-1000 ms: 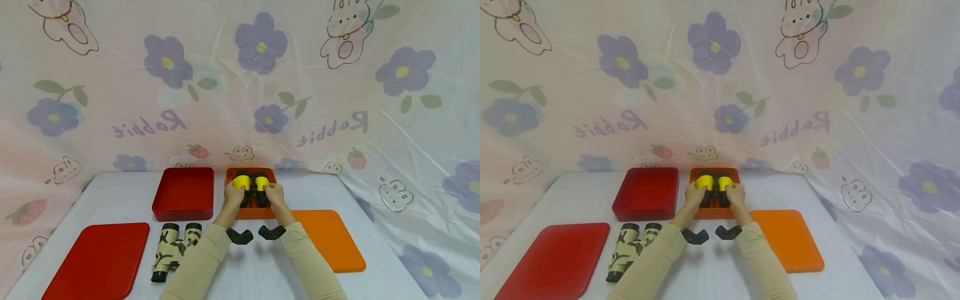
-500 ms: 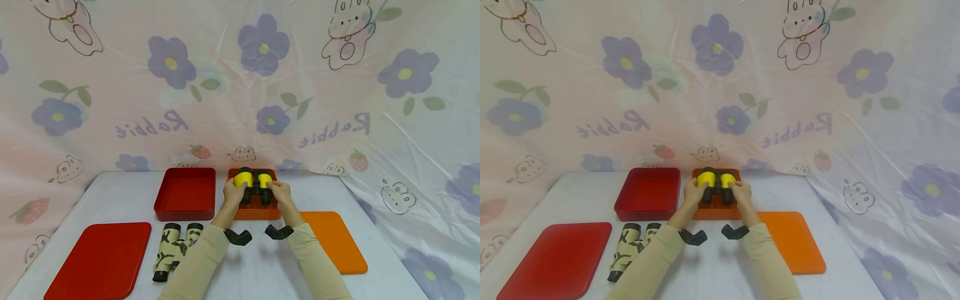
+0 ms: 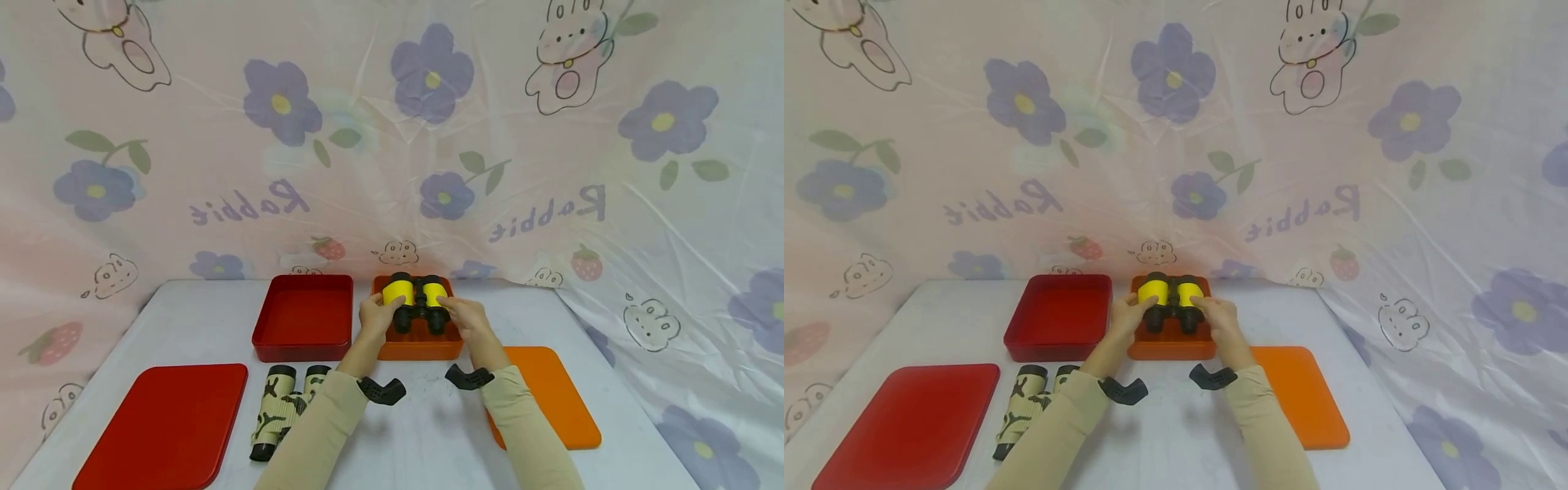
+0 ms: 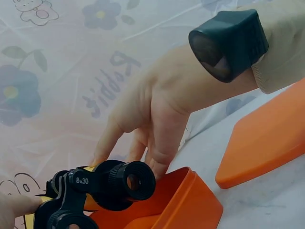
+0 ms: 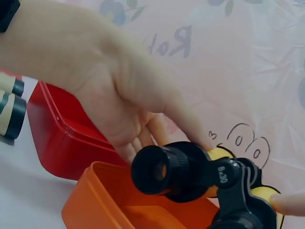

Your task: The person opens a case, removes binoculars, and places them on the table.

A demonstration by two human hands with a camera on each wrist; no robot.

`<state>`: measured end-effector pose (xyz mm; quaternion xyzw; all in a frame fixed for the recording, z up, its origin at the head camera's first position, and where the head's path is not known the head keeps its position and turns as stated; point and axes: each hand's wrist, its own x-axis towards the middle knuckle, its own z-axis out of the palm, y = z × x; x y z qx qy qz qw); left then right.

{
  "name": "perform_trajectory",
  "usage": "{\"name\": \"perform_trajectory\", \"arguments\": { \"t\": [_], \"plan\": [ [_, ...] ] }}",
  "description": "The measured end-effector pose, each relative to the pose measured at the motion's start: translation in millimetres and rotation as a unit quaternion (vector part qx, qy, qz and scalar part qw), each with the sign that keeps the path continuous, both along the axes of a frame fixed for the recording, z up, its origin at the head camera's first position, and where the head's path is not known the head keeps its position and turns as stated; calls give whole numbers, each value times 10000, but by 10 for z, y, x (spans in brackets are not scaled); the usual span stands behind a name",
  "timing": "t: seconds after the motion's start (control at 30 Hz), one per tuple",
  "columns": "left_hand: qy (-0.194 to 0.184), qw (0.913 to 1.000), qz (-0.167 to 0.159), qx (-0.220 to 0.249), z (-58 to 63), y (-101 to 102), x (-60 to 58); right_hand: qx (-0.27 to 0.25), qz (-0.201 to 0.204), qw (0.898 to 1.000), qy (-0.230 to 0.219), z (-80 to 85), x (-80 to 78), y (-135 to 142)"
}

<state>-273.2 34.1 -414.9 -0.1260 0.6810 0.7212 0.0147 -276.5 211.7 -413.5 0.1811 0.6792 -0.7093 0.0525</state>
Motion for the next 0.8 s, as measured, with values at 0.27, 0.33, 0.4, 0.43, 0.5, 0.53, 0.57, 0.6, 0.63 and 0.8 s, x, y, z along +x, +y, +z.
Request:
{"name": "perform_trajectory", "arguments": {
  "t": [0.27, 0.33, 0.4, 0.43, 0.5, 0.53, 0.57, 0.6, 0.63, 0.8],
  "plan": [
    [-127, 9997, -221, 44, 34, -65, 80, -291, 113, 9995, -89, 65, 63, 60],
    [-142, 9996, -254, 42, 60, -77, 99, -315, 136, 9994, -89, 84, 81, 70],
    [-124, 9995, -289, 36, 85, -88, 121, -322, 168, 9993, -86, 99, 100, 76],
    [-121, 9995, -299, 26, 96, -94, 131, -285, 203, 9993, -103, 106, 110, 80],
    [-128, 9994, -332, 13, 115, -103, 155, -341, 242, 9991, -93, 115, 122, 82],
    [-127, 9993, -353, -3, 122, -108, 168, -390, 245, 9989, -84, 121, 126, 83],
    [-126, 9992, -370, -8, 128, -114, 182, -412, 267, 9988, -83, 128, 133, 86],
    [-124, 9992, -386, -21, 132, -120, 197, -449, 284, 9986, -79, 131, 137, 89],
    [-119, 9991, -398, -30, 133, -126, 211, -467, 308, 9984, -76, 138, 146, 90],
    [-74, 9987, -483, -126, 138, -153, 257, -425, 419, 9982, -111, 173, 198, 111]
  ]
}}
